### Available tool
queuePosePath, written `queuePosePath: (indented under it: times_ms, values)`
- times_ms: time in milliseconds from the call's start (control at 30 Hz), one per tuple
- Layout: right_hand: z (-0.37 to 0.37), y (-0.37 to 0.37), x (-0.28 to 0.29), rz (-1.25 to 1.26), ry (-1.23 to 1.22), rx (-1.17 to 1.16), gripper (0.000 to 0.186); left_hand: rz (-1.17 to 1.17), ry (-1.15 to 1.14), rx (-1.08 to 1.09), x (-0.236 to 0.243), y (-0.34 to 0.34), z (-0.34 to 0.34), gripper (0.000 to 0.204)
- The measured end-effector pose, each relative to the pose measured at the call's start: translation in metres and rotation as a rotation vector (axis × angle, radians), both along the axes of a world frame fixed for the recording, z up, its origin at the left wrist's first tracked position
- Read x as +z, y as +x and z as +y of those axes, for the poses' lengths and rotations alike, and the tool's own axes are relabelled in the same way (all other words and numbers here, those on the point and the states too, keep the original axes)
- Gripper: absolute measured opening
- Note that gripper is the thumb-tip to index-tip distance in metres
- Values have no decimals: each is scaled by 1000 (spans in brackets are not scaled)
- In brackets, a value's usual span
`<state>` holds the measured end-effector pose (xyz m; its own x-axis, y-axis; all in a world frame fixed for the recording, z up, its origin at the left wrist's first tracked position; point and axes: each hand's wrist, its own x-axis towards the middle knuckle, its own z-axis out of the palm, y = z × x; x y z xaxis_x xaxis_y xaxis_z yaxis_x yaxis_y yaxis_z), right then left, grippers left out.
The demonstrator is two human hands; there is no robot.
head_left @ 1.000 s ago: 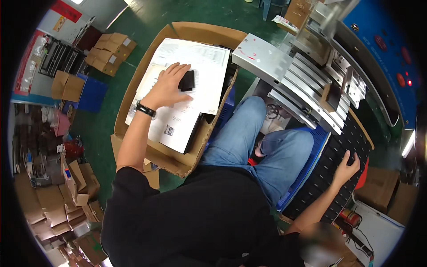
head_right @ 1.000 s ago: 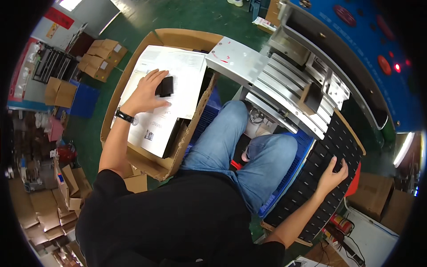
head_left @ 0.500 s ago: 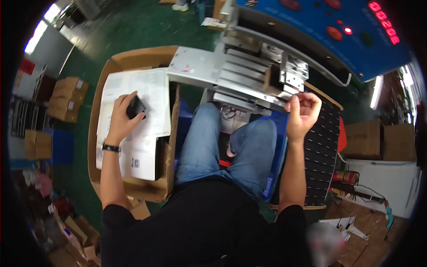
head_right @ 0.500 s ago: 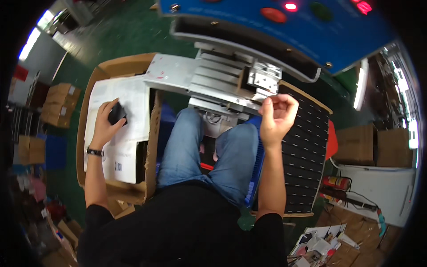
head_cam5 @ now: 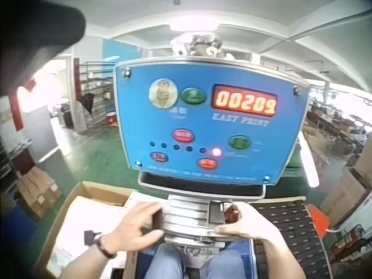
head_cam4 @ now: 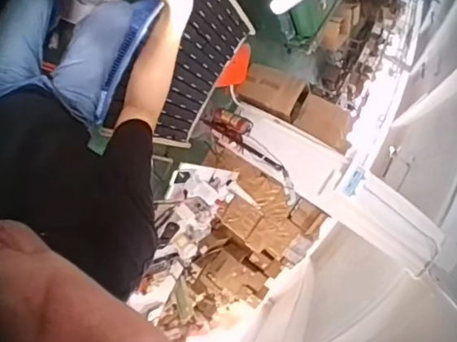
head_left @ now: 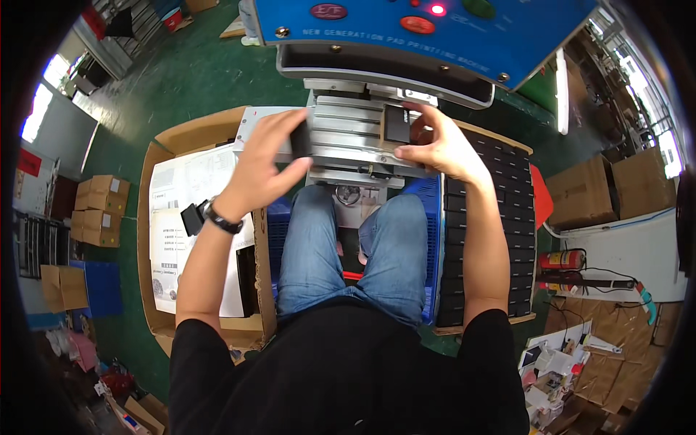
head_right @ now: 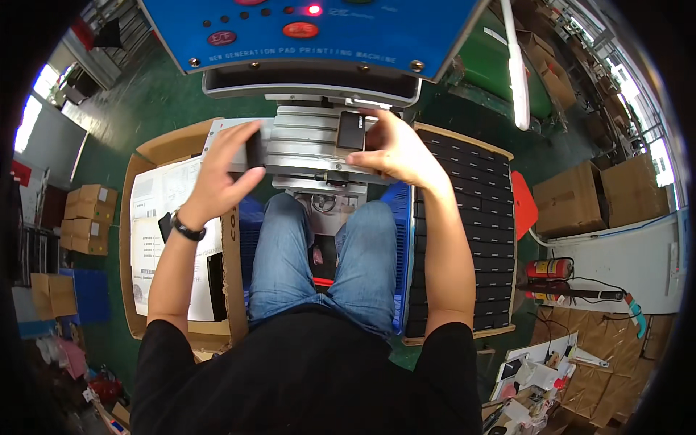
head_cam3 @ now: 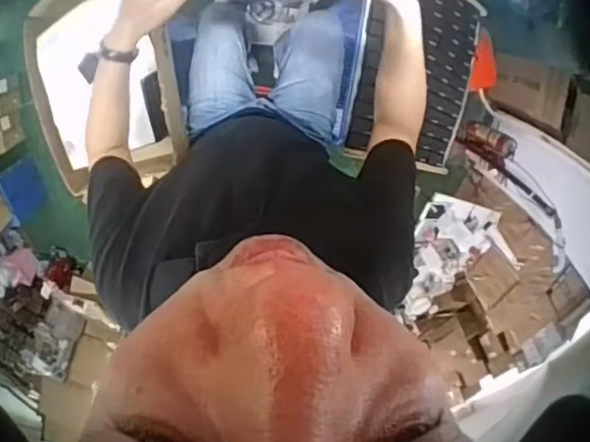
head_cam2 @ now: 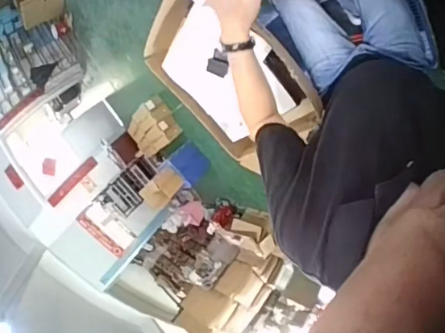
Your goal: Operating a pad printing machine to apply labels or markings onto small electronic components and organizing them into boxes.
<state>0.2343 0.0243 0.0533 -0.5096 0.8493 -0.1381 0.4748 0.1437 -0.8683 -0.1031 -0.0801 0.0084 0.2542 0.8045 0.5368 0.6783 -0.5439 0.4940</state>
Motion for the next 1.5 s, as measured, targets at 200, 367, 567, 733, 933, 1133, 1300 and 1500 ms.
queuePosePath:
  times_ms: [200, 367, 567, 733, 933, 1133, 1300, 1500]
  values:
    - [-23, 25, -41, 518, 311, -201, 72, 163, 62, -194, 8, 77, 66, 65]
    - [-56, 130, -86, 492, 277, -561, 66, 282, 39, -229, -9, 108, 89, 58]
    - [-86, 267, -168, 35, 301, -1054, 62, 327, -75, -252, 2, 102, 89, 63]
    - [-80, 294, -203, -583, 500, -1132, 74, 487, -59, -233, 1, 108, 86, 69]
    - [-47, 264, -220, -929, 624, -1075, 85, 340, -50, -269, -6, 110, 53, 75]
    - [-40, 250, -215, -888, 818, -1031, 78, 250, 55, -231, -15, 51, -56, 65]
    - [-45, 240, -172, -594, 766, -830, 55, 126, -162, 324, -57, -103, -117, 69]
    - [-36, 173, -119, -66, 865, -670, 25, 117, -571, 508, -92, -199, -164, 84]
